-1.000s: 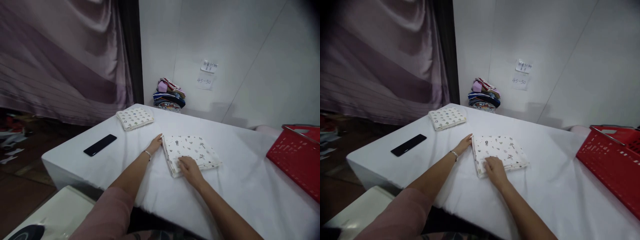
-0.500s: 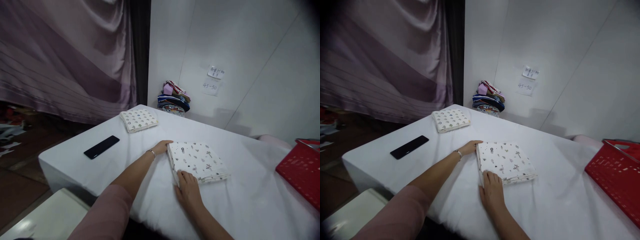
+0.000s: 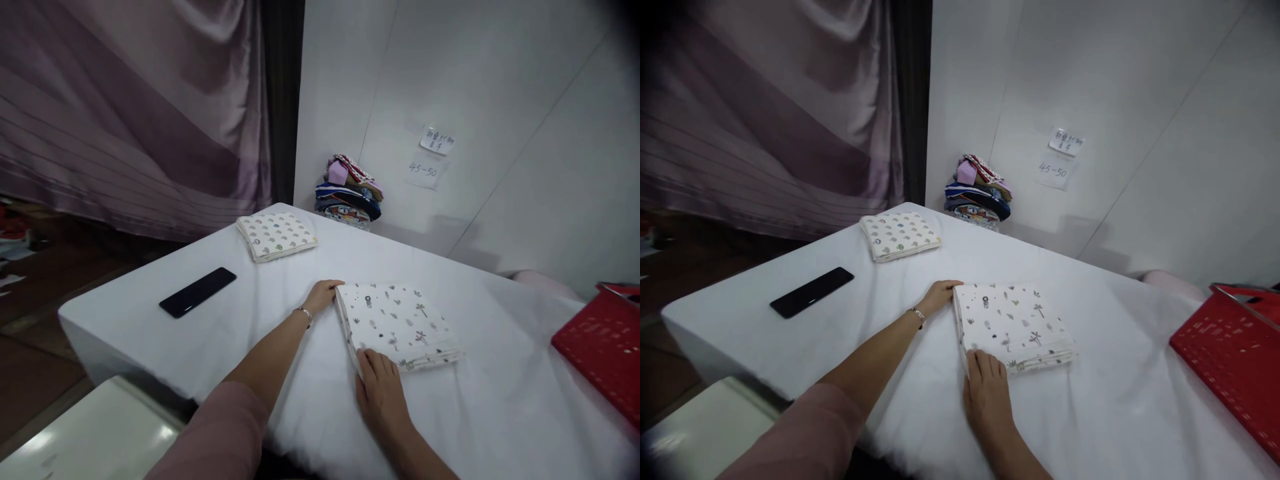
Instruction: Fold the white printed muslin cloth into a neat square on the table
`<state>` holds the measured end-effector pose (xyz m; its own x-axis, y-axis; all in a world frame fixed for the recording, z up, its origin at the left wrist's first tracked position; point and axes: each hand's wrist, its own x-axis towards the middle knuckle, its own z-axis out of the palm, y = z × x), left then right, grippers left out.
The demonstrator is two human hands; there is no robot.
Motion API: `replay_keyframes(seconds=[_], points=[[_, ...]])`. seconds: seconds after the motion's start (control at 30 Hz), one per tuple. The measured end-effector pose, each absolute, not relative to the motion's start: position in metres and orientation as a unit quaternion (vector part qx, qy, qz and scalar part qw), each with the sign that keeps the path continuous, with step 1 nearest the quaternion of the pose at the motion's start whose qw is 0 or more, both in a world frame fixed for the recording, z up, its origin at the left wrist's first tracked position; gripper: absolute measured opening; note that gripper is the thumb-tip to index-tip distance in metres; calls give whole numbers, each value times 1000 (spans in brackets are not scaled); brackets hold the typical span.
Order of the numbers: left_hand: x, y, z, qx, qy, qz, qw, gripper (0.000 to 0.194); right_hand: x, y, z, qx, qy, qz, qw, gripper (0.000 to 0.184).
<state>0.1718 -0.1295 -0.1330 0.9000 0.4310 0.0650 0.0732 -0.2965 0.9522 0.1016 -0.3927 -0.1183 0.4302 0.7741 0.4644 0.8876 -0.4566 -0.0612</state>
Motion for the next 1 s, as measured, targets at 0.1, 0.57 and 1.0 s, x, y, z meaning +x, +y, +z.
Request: replay_keyframes(seconds=[0.1, 0.57, 1.0], points=[[171, -130, -132, 791, 167, 165, 565, 37, 101, -392, -120, -833, -497, -191, 149, 41], [164, -131, -109, 863, 132, 127, 470, 54, 95, -387, -114, -854, -470, -165, 147, 41], [150, -131, -97, 926, 54, 129, 349, 41, 94, -386, -113, -856, -465, -173, 145, 42]])
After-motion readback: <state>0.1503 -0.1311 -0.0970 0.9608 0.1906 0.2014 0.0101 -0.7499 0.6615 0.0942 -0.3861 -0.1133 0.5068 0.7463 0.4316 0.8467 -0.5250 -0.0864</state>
